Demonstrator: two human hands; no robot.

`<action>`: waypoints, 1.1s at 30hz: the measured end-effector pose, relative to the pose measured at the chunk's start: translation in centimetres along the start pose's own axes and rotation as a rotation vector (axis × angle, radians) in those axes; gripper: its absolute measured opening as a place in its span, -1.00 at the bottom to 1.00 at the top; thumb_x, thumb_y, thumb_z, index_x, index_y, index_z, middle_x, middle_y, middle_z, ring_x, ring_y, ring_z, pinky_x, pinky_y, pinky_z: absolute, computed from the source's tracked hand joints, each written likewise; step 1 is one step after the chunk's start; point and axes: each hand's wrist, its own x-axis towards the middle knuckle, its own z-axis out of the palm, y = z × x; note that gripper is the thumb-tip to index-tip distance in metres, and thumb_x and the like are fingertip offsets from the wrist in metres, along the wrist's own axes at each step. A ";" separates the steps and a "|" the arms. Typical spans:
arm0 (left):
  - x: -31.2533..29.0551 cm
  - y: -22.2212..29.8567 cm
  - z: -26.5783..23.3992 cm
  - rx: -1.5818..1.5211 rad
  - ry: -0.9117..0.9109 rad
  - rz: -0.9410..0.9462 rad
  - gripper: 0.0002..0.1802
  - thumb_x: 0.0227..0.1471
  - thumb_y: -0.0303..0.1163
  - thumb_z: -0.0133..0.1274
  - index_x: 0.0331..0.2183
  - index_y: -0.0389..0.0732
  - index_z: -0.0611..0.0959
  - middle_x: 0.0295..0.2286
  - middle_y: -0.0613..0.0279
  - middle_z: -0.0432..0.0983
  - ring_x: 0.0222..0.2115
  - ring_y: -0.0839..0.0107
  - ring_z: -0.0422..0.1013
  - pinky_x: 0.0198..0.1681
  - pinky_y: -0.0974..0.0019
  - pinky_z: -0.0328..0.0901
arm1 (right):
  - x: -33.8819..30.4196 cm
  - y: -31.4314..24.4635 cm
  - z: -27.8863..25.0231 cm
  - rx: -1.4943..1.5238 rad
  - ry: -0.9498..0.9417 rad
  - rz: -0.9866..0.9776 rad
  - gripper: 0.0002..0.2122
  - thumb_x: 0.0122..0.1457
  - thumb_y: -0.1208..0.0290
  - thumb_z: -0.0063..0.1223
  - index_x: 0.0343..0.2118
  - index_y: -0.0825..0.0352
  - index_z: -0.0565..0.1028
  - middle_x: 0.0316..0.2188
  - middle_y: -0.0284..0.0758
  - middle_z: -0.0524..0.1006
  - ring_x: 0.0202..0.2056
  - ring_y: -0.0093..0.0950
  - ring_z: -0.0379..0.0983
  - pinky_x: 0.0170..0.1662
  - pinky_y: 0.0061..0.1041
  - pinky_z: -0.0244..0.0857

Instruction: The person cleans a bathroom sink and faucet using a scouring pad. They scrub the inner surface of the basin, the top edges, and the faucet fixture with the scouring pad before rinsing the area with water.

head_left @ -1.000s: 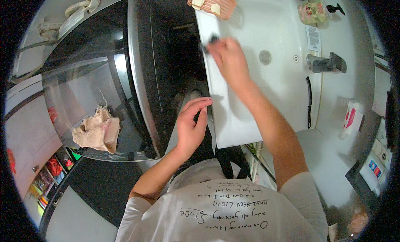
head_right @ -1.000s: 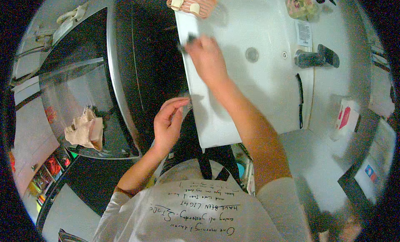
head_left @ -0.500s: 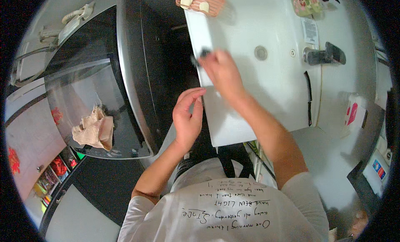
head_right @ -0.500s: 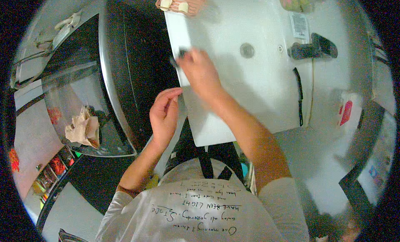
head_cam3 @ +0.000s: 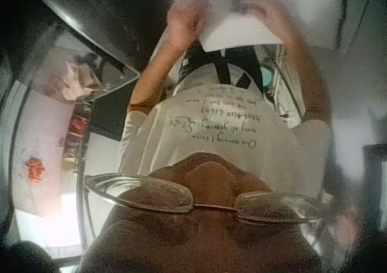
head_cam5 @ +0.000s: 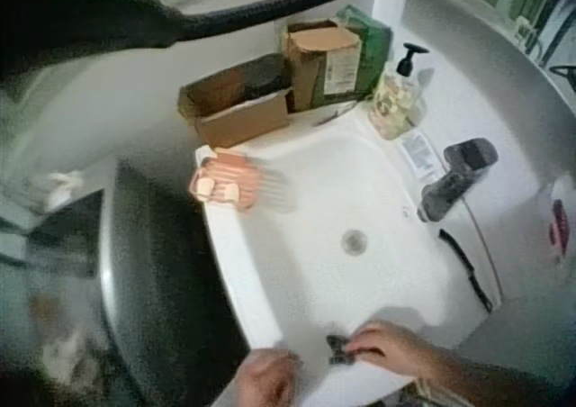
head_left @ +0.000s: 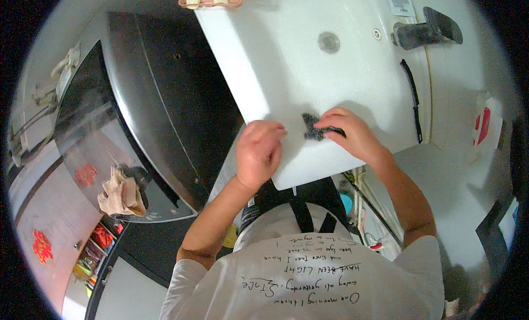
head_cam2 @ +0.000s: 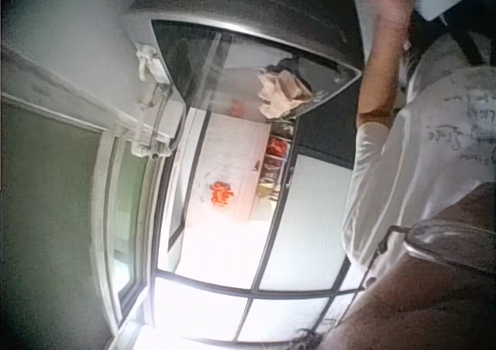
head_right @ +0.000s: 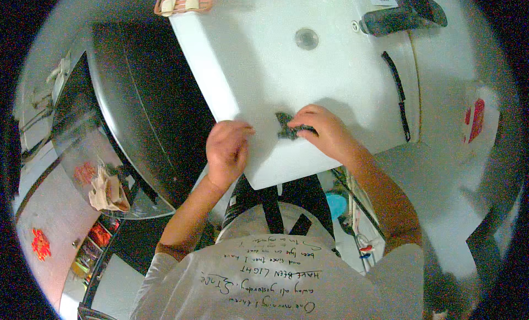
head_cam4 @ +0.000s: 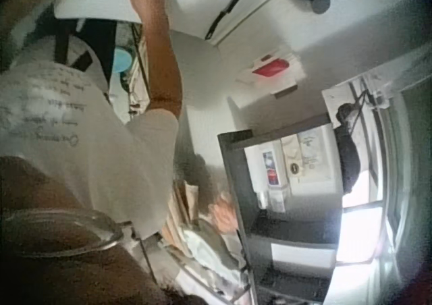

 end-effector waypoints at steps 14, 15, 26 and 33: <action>1.9 -1.1 1.9 0.115 -0.054 0.053 -0.72 -0.35 -0.62 0.09 -0.42 -0.20 0.64 -0.36 0.17 0.59 -0.33 0.13 0.49 -0.22 0.15 0.36 | 16.3 1.4 3.9 -0.049 0.430 -0.181 -0.85 0.06 0.48 0.22 -0.28 0.30 0.60 -0.27 -0.25 0.57 -0.25 -0.22 0.51 -0.11 -0.31 0.39; 2.2 -1.3 1.5 0.139 -0.041 0.062 -0.71 -0.34 -0.62 0.09 -0.40 -0.20 0.65 -0.34 0.18 0.60 -0.31 0.13 0.49 -0.20 0.15 0.35 | 13.9 1.9 4.2 -0.034 0.305 -0.161 -0.85 0.04 0.48 0.23 -0.30 0.31 0.59 -0.30 -0.24 0.56 -0.26 -0.20 0.50 -0.13 -0.29 0.38; 4.9 0.1 -0.5 0.526 0.017 -0.065 -0.50 -0.30 -0.65 -0.01 -0.20 -0.18 0.70 -0.14 0.18 0.59 -0.20 0.15 0.43 -0.07 0.08 0.29 | 16.7 -1.2 4.5 0.339 0.525 -0.106 -0.82 0.10 0.41 0.23 -0.25 0.32 0.57 -0.30 -0.18 0.59 -0.23 -0.19 0.55 -0.13 -0.30 0.41; 2.4 -0.8 -2.0 0.346 0.086 -0.113 -0.75 -0.26 -0.58 0.03 -0.43 -0.13 0.68 -0.31 0.27 0.56 -0.24 0.18 0.39 -0.10 0.17 0.23 | 7.5 -1.0 6.6 0.217 0.243 -0.055 -0.79 0.05 0.41 0.28 -0.25 0.30 0.56 -0.25 -0.23 0.56 -0.18 -0.22 0.51 -0.10 -0.27 0.39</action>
